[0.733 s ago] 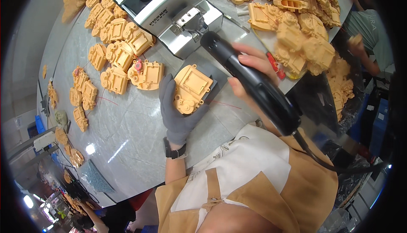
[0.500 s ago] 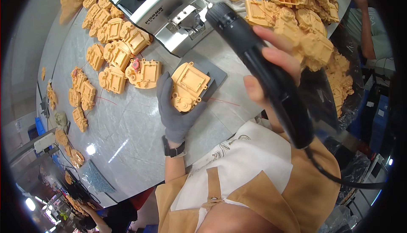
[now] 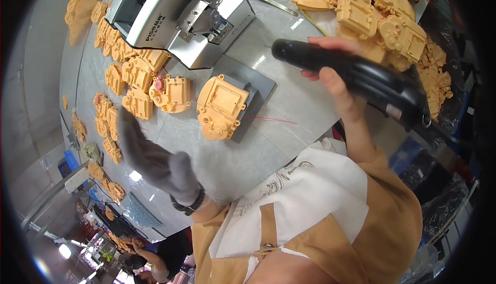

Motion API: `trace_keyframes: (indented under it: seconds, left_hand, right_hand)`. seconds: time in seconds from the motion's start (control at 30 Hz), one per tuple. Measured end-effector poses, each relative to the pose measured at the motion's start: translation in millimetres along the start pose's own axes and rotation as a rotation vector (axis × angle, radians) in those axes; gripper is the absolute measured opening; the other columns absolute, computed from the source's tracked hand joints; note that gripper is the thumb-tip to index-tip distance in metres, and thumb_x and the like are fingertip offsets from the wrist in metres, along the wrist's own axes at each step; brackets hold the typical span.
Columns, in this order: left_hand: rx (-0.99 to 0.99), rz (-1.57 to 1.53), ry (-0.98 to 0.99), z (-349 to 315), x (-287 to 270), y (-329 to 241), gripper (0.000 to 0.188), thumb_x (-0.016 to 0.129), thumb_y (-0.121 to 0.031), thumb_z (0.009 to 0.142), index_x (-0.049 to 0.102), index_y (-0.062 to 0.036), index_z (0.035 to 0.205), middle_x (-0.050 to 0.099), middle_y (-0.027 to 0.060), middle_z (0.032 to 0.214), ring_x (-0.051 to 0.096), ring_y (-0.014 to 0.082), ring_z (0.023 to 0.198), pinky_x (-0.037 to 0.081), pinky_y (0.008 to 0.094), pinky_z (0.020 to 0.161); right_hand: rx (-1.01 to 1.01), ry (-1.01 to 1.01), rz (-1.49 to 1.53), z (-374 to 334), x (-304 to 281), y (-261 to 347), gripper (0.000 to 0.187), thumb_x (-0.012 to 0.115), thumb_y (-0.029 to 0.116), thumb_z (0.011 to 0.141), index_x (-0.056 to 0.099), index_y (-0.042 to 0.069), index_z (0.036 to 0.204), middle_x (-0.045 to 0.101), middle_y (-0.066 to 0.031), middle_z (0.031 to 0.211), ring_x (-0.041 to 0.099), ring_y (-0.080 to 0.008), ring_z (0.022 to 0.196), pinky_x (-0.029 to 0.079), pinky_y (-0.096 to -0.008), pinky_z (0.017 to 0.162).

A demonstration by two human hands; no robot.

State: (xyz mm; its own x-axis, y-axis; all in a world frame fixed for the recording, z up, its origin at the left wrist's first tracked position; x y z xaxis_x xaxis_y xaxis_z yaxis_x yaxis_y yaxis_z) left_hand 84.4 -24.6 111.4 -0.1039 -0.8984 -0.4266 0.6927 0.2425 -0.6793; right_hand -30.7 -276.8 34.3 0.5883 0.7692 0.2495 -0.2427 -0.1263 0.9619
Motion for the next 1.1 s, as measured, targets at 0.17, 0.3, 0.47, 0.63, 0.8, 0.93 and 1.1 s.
trace_keyframes:
  seconds: [0.17, 0.3, 0.47, 0.63, 0.8, 0.93, 1.1]
  left_hand:
    - [0.136, 0.483, 0.217, 68, 26, 6, 0.065, 0.07, -0.024, 0.076, 0.04, 0.0019, 0.128, 0.045, 0.0179, 0.128, 0.042, 0.0293, 0.121, 0.031, 0.0375, 0.102]
    - [0.415, 0.64, 0.349, 117, 61, 30, 0.043, 0.071, -0.034, 0.074, 0.059, -0.003, 0.101, 0.06, 0.0116, 0.101, 0.054, 0.0291, 0.096, 0.043, 0.0381, 0.082]
    - [0.278, 0.865, 0.468, 129, 63, 48, 0.042, 0.073, -0.043, 0.069, 0.062, -0.0024, 0.072, 0.061, 0.0095, 0.072, 0.056, 0.0284, 0.089, 0.044, 0.0385, 0.078]
    - [0.312, 0.703, 0.496, 133, 60, 60, 0.037, 0.071, -0.036, 0.075, 0.06, -0.0008, 0.074, 0.058, 0.0082, 0.064, 0.054, 0.0181, 0.057, 0.044, 0.0309, 0.057]
    - [0.435, 0.539, 0.458, 134, 57, 59, 0.031, 0.071, -0.03, 0.076, 0.063, -0.0007, 0.084, 0.061, 0.0113, 0.073, 0.058, 0.0211, 0.065, 0.046, 0.0321, 0.062]
    - [0.464, 0.492, 0.468, 133, 61, 62, 0.032, 0.072, -0.027, 0.076, 0.063, -0.0006, 0.091, 0.062, 0.0142, 0.081, 0.06, 0.0261, 0.075, 0.047, 0.0339, 0.069]
    - [0.308, 0.565, 0.506, 132, 57, 65, 0.032, 0.072, -0.025, 0.075, 0.063, -0.0002, 0.093, 0.061, 0.0153, 0.08, 0.061, 0.0285, 0.079, 0.047, 0.0342, 0.076]
  right_hand:
    - [0.16, -0.02, 0.055, 7, 2, -12, 0.04, 0.071, 0.017, 0.075, 0.051, -0.002, 0.104, 0.06, -0.0127, 0.095, 0.061, -0.0137, 0.079, 0.054, -0.0249, 0.067]
    - [0.195, -0.017, -0.017, 20, 5, -7, 0.032, 0.072, 0.021, 0.076, 0.055, 0.0, 0.094, 0.061, -0.0063, 0.082, 0.059, -0.0098, 0.075, 0.05, -0.0217, 0.059]
    - [-0.117, 0.077, -0.433, 62, 21, 10, 0.041, 0.073, 0.032, 0.073, 0.056, 0.002, 0.095, 0.062, -0.0059, 0.076, 0.061, -0.016, 0.068, 0.048, -0.029, 0.061]
    - [-0.149, 0.244, -0.869, 81, 46, 4, 0.064, 0.065, 0.053, 0.071, 0.055, -0.003, 0.099, 0.063, -0.0157, 0.068, 0.064, -0.0296, 0.062, 0.05, -0.0353, 0.059]
    - [-0.349, 0.425, -0.766, 51, 77, 2, 0.055, 0.067, 0.052, 0.068, 0.058, 0.003, 0.091, 0.06, -0.0138, 0.059, 0.061, -0.0301, 0.052, 0.048, -0.0389, 0.051]
    - [-0.355, 0.594, -0.895, 39, 90, -11, 0.051, 0.069, 0.051, 0.068, 0.059, 0.006, 0.089, 0.061, -0.0107, 0.06, 0.06, -0.0268, 0.052, 0.046, -0.0345, 0.048]
    - [-0.346, 0.277, -0.757, 86, 59, -9, 0.027, 0.064, 0.029, 0.081, 0.061, 0.007, 0.096, 0.063, -0.0117, 0.069, 0.06, -0.0216, 0.054, 0.047, -0.0304, 0.052]
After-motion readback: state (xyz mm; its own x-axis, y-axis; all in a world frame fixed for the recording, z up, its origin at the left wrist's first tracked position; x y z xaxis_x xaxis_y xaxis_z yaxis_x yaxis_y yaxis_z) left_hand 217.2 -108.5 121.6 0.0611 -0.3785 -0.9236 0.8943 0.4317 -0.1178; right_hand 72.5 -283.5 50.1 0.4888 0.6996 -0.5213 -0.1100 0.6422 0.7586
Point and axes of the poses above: each hand's wrist, its own z-axis towards the middle knuckle, its own x-axis out of the palm, y = z × x, the point moved 5 cm from there along z, towards the middle knuckle
